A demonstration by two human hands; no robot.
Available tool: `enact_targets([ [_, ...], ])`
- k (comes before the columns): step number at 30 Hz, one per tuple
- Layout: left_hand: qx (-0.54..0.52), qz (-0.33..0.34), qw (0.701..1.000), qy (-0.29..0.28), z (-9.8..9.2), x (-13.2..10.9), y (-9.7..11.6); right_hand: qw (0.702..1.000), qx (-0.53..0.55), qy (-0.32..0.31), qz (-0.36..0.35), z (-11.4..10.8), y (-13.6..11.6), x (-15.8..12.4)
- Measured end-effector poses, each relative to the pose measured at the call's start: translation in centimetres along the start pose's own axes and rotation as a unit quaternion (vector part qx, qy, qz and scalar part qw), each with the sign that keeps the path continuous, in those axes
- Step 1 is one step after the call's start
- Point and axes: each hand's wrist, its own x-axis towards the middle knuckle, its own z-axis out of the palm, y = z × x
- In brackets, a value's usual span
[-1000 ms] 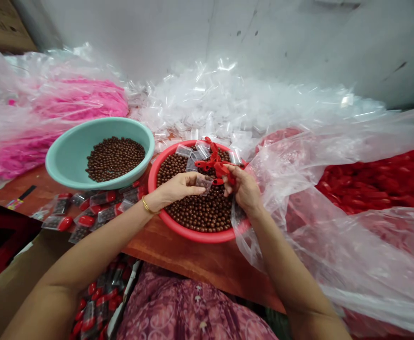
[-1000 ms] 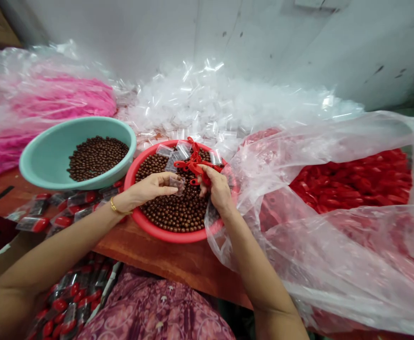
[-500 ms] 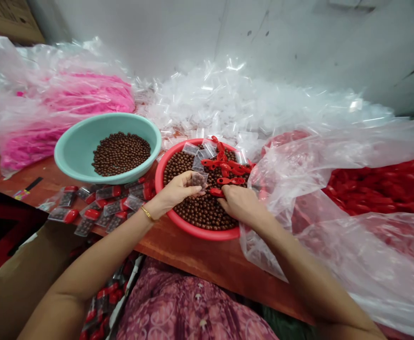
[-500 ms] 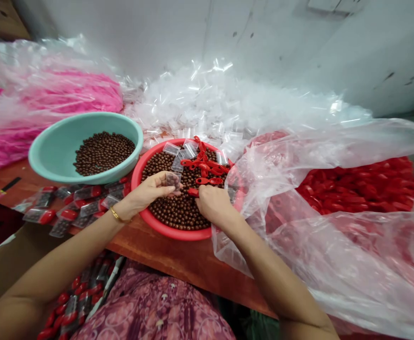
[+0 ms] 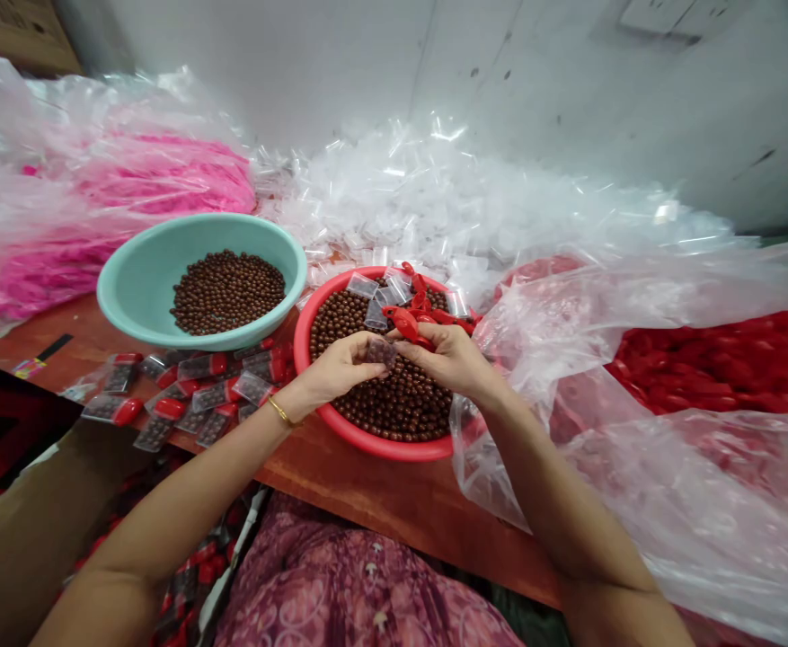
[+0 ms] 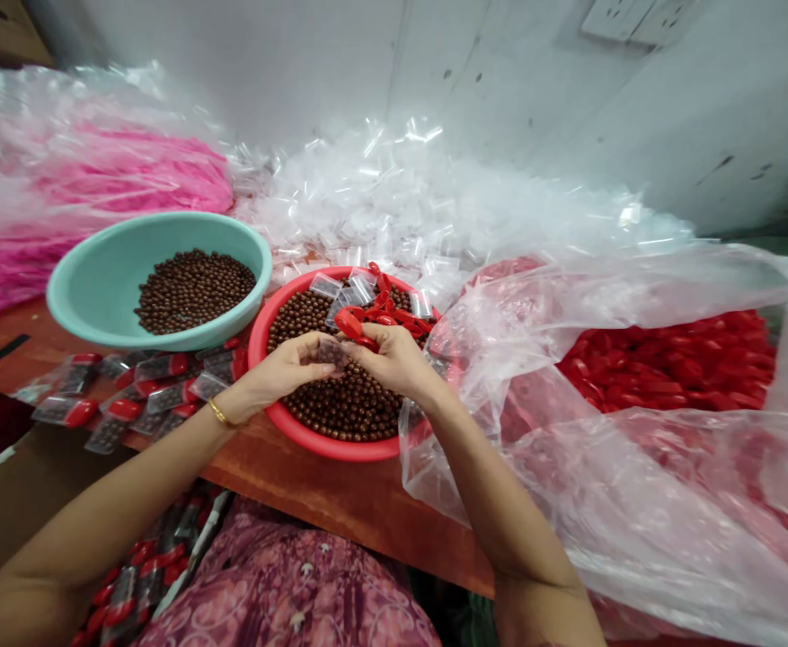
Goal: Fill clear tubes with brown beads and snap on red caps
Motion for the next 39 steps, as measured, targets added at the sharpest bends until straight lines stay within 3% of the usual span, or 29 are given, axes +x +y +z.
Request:
enact_targets([
  [2,0.013,0.004,1.000,-0.002,0.0,0.0,0.0,1.000,-0.001,-0.011,0.011,0.1,0.1,-0.2],
  [6,0.048,0.022,0.999,0.003,0.2,-0.1,-0.1,0.998,-0.023,0.042,0.029,-0.1,0.7,-0.9],
  [9,0.052,0.031,0.998,-0.001,0.3,-0.3,-0.1,0.998,-0.048,0.040,0.028,0.2,1.0,-1.5],
  [17,0.111,0.014,0.994,-0.013,0.6,-1.0,0.7,0.970,-0.227,0.056,-0.058,1.2,0.5,-2.3],
  [23,0.111,0.021,0.993,-0.019,0.5,-0.9,0.4,0.959,-0.248,0.105,-0.086,0.9,1.3,-2.4],
  [26,0.083,0.005,0.996,-0.027,0.5,-0.9,0.4,0.932,-0.301,0.140,-0.143,1.1,1.8,-2.3],
  [31,0.049,-0.010,0.998,-0.031,0.6,-1.0,0.7,0.843,-0.426,0.208,-0.252,2.2,2.4,-2.5],
  [33,0.044,-0.011,0.998,-0.036,0.5,-1.0,0.8,0.822,-0.452,0.215,-0.272,2.6,2.5,-2.7],
  [39,0.065,0.018,0.997,-0.042,0.3,-1.0,0.6,0.842,-0.422,0.195,-0.274,3.2,2.8,-3.0],
])
